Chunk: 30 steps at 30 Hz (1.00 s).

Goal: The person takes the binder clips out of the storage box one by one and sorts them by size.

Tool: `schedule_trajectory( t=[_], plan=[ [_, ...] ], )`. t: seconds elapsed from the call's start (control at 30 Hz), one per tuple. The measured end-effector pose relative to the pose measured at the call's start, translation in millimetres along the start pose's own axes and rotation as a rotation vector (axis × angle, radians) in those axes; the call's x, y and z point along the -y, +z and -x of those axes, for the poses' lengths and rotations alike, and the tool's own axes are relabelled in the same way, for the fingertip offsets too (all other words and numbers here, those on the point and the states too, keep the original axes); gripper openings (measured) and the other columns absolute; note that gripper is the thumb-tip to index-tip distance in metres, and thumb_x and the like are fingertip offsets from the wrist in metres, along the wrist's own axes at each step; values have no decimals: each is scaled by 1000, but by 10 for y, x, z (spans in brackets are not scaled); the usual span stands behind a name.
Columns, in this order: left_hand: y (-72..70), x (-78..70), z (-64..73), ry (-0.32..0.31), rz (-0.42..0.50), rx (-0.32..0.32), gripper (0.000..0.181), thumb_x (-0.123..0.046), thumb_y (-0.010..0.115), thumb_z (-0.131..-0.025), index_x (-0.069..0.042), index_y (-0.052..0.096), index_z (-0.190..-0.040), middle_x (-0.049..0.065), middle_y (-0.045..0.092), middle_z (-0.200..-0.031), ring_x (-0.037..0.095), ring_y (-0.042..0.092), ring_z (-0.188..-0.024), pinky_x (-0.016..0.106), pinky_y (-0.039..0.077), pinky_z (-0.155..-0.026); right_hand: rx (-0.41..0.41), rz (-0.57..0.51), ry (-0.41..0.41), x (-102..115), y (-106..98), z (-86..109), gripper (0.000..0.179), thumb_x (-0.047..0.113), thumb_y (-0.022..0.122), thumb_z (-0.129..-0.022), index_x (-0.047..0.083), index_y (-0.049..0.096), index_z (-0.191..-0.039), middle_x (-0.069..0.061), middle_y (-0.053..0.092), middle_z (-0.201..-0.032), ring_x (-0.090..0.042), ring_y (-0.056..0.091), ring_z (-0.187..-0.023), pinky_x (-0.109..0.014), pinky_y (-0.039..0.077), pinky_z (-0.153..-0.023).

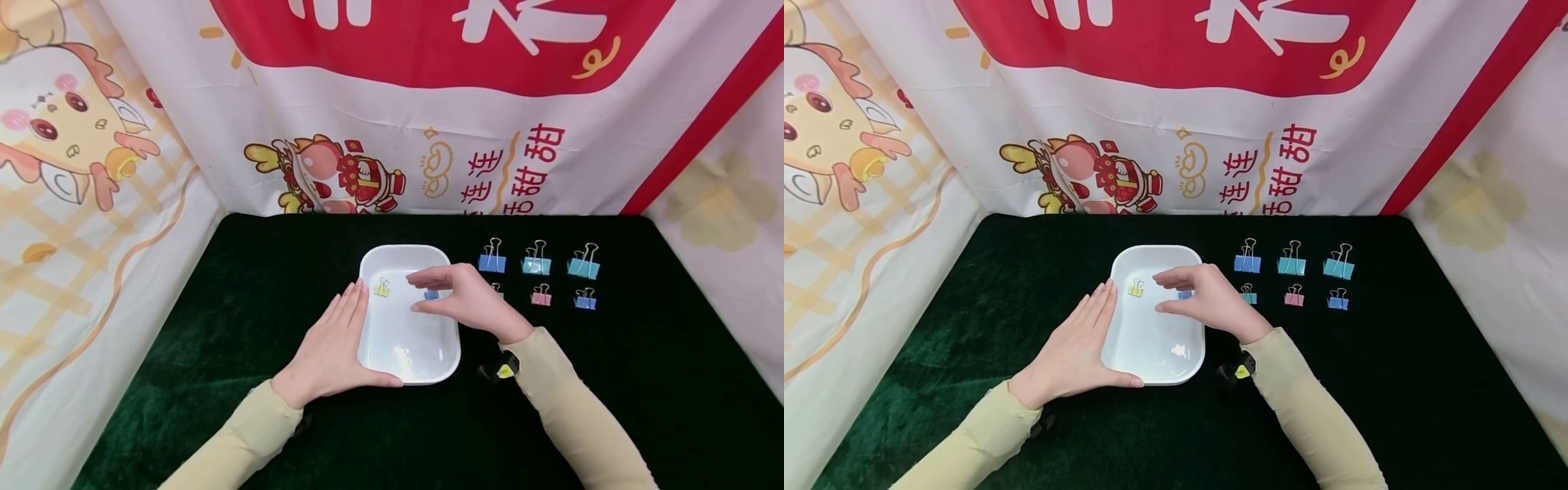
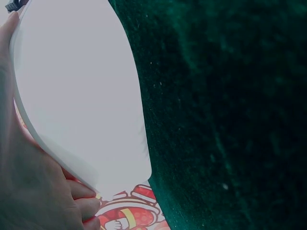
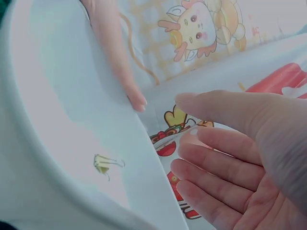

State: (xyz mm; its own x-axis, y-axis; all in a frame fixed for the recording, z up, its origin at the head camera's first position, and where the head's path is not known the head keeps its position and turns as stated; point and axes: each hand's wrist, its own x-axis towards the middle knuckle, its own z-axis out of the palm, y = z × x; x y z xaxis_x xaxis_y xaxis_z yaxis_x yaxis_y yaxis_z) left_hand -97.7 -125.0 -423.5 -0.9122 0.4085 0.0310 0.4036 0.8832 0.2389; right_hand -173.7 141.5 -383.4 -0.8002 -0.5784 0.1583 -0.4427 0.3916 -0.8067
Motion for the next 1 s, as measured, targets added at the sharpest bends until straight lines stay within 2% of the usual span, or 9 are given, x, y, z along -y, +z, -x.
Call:
schedule_trajectory(
  t=[0.17,0.37,0.7,1.0],
  plan=[
    [1,0,6,5,4,-11,143,-95,59,-64,-5,9,-163,9,2,-170,22,2,-155,42,9,-123,4,44,-41,67,3,-82,42,23,86,-85,9,74,-123,-3,72,-120,-20,68,-110,-37,55,-94],
    [-2,-5,7,7,-5,-11,142,-95,58,-65,-6,7,-163,10,2,-170,21,2,-155,42,8,-123,-6,78,-67,170,-40,-167,44,22,86,-86,9,73,-125,-2,72,-121,-17,68,-110,-36,55,-94],
    [-13,3,0,4,-19,5,143,-98,55,-64,-5,10,-163,9,1,-170,22,0,-155,43,7,-123,-33,52,-56,320,-147,-376,43,22,86,-86,10,73,-125,-1,72,-121,-17,67,-111,-35,54,-96],
    [-20,0,-5,11,-35,2,144,-100,50,-64,-4,11,-163,10,0,-170,22,0,-154,42,7,-123,-20,49,2,256,-69,-622,44,24,85,-87,9,72,-126,-2,71,-122,-18,68,-110,-36,54,-95]
  ],
)
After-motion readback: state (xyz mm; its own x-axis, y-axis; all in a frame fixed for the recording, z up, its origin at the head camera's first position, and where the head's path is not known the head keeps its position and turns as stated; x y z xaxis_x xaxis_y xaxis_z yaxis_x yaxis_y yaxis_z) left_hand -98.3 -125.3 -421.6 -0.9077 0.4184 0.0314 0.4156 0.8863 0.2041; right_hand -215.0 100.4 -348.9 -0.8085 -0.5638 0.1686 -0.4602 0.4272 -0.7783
